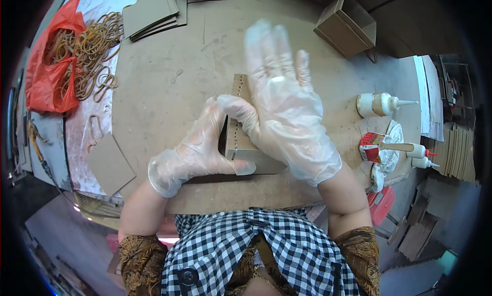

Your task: The person applies glue to the edges of flat cardboard pieces and assembles them into small rectangular boxes. They then use a brush to apply a white substance to the sides of a stack of assembled boxes. Finally, they pick up a finished box and inspect it.

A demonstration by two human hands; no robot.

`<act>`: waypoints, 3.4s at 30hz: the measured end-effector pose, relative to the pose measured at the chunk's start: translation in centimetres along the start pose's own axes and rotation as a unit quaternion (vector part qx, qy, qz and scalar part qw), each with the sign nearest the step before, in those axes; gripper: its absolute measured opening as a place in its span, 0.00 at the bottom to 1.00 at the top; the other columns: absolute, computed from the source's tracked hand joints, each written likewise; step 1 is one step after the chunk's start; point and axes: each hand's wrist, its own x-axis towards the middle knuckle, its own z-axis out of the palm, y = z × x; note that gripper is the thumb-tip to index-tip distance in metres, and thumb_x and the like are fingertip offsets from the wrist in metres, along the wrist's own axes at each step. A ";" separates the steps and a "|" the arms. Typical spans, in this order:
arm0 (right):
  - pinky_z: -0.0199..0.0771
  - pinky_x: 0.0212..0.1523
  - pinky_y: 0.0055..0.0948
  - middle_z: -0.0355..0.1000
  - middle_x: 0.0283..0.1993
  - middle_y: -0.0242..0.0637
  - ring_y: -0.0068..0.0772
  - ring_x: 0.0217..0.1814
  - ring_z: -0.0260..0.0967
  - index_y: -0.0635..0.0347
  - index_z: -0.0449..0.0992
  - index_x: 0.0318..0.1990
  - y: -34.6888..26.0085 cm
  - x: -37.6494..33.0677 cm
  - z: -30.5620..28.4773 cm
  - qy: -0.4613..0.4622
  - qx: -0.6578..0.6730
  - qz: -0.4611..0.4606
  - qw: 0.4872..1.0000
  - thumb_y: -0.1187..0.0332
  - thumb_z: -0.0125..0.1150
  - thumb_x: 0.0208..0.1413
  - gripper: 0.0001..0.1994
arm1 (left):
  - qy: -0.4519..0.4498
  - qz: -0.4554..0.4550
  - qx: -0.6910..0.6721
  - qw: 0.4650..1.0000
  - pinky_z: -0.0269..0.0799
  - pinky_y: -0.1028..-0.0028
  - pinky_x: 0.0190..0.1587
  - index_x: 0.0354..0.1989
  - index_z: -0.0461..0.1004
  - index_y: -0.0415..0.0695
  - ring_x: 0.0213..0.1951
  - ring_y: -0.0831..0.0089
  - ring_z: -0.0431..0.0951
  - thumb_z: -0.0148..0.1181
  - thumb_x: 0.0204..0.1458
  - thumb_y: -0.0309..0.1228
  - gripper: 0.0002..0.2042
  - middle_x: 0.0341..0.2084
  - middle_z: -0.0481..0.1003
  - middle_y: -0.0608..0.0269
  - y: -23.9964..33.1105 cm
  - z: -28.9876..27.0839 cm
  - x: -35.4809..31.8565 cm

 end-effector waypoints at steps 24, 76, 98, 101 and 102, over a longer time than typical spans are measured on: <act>0.42 0.73 0.50 0.54 0.71 0.56 0.60 0.76 0.43 0.65 0.60 0.65 2.8 2.1 -6.2 0.137 -0.014 0.015 0.990 0.47 0.41 0.66 0.31 | 0.029 0.002 0.023 0.999 0.45 0.51 0.69 0.68 0.51 0.39 0.63 0.46 0.57 0.75 0.32 0.51 0.56 0.59 0.61 0.43 0.5 -0.1 -0.3; 0.34 0.72 0.63 0.58 0.70 0.42 0.46 0.76 0.48 0.55 0.55 0.70 0.2 4.1 1.3 0.037 -0.126 -0.106 0.986 0.48 0.52 0.61 0.35 | 0.051 0.034 0.021 0.998 0.48 0.51 0.67 0.66 0.50 0.30 0.62 0.42 0.57 0.74 0.32 0.56 0.58 0.59 0.58 0.36 -0.6 0.3 -0.4; 0.39 0.74 0.49 0.47 0.74 0.51 0.54 0.78 0.38 0.64 0.51 0.71 0.1 2.1 -0.4 -0.120 -0.050 -0.041 0.991 0.40 0.43 0.62 0.41 | 0.000 -0.028 -0.067 0.997 0.50 0.55 0.66 0.62 0.59 0.39 0.61 0.49 0.59 0.76 0.32 0.50 0.48 0.56 0.62 0.44 -0.5 0.4 -0.3; 0.41 0.74 0.48 0.51 0.73 0.52 0.53 0.77 0.42 0.63 0.53 0.70 1.2 3.5 -1.6 -0.068 0.027 -0.024 0.997 0.45 0.47 0.63 0.37 | 0.041 0.054 0.031 0.997 0.50 0.54 0.66 0.65 0.56 0.37 0.62 0.48 0.58 0.75 0.32 0.51 0.52 0.59 0.60 0.43 0.1 -0.2 -0.2; 0.42 0.73 0.47 0.53 0.72 0.52 0.53 0.76 0.44 0.62 0.53 0.70 1.5 4.7 -3.5 -0.017 0.035 -0.029 0.999 0.46 0.47 0.64 0.35 | 0.047 0.053 0.034 0.997 0.50 0.54 0.66 0.66 0.55 0.36 0.61 0.48 0.58 0.75 0.32 0.51 0.53 0.60 0.60 0.42 -0.1 0.0 -0.4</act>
